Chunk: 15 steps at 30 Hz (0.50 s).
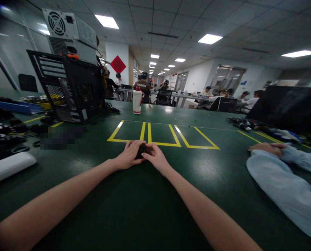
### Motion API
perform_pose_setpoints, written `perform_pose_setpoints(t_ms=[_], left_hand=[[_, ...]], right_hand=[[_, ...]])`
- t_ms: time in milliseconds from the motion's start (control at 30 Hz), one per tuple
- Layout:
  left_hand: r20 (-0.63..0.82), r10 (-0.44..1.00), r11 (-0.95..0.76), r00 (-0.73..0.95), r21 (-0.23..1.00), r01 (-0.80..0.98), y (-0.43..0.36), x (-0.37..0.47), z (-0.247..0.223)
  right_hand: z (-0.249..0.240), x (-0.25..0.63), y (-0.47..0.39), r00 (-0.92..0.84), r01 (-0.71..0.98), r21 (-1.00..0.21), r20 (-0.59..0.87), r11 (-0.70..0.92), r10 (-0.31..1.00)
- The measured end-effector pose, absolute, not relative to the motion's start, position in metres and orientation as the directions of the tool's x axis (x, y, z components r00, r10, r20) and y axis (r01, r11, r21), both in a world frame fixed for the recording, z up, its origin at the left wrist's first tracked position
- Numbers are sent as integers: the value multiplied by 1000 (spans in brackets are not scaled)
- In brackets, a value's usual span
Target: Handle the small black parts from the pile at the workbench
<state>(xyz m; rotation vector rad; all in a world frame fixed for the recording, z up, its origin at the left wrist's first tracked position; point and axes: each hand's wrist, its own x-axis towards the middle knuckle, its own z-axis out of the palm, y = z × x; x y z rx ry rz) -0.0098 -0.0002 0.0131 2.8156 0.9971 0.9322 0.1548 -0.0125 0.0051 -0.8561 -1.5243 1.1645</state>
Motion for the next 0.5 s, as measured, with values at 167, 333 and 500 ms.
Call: perform_pose_setpoints(t_ms=[167, 333, 500], left_hand=[[531, 582, -794, 616, 209, 571, 0, -9, 13], [521, 584, -795, 622, 216, 566, -1, -10, 15], [521, 581, -797, 624, 211, 566, -1, -10, 15]], right_hand=[[9, 153, -15, -221, -23, -940, 337, 340, 915], [7, 154, -12, -195, 11, -953, 294, 302, 936], [7, 155, -13, -273, -26, -957, 286, 290, 919]])
